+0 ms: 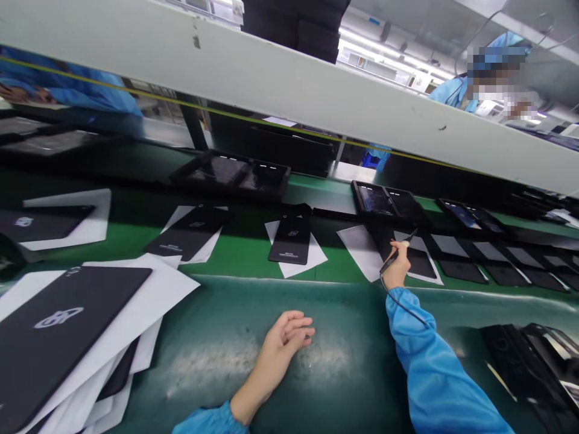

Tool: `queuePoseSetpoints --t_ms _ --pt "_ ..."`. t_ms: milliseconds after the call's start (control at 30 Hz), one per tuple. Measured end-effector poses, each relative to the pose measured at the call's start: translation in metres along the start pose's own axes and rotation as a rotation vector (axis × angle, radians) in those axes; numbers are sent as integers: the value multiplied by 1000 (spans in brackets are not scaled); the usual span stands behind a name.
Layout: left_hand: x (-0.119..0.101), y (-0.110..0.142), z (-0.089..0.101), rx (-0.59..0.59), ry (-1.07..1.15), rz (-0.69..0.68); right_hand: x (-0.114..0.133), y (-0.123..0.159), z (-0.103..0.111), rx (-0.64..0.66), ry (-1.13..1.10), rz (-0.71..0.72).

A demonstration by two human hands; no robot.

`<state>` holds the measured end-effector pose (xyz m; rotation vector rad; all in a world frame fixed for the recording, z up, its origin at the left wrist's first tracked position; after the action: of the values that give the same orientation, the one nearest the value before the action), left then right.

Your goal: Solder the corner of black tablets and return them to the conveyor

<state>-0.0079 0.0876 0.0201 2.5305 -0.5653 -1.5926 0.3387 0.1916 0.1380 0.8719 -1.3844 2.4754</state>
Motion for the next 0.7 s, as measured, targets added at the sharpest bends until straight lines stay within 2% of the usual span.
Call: queuePoseSetpoints --t_ms 133,233,333,467,600,700 --pt "-5 4 -3 16 28 1 14 -15 30 -185 -61 -32" --pt "-11 5 -4 -3 63 -24 38 -10 48 -185 -139 -18" --pt "-20 5 2 -80 75 -102 62 12 52 -39 -230 -2" --pt "-34 8 13 -194 50 -226 86 58 39 241 -343 -10" --pt "-30 9 5 -114 41 -169 94 92 28 427 -391 -37" --pt "-26 10 -2 -86 48 -124 98 95 36 441 -311 94"
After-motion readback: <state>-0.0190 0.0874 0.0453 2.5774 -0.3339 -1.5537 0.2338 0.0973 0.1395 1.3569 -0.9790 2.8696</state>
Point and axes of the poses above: each hand's wrist, its own y-axis away from the middle knuckle, its own z-axis out of the back of the hand, x = y × z, the point moved 8 cm from there along -y, towards the middle knuckle, and after that the axes turned 3 degrees about y, right-handed, at the moved point
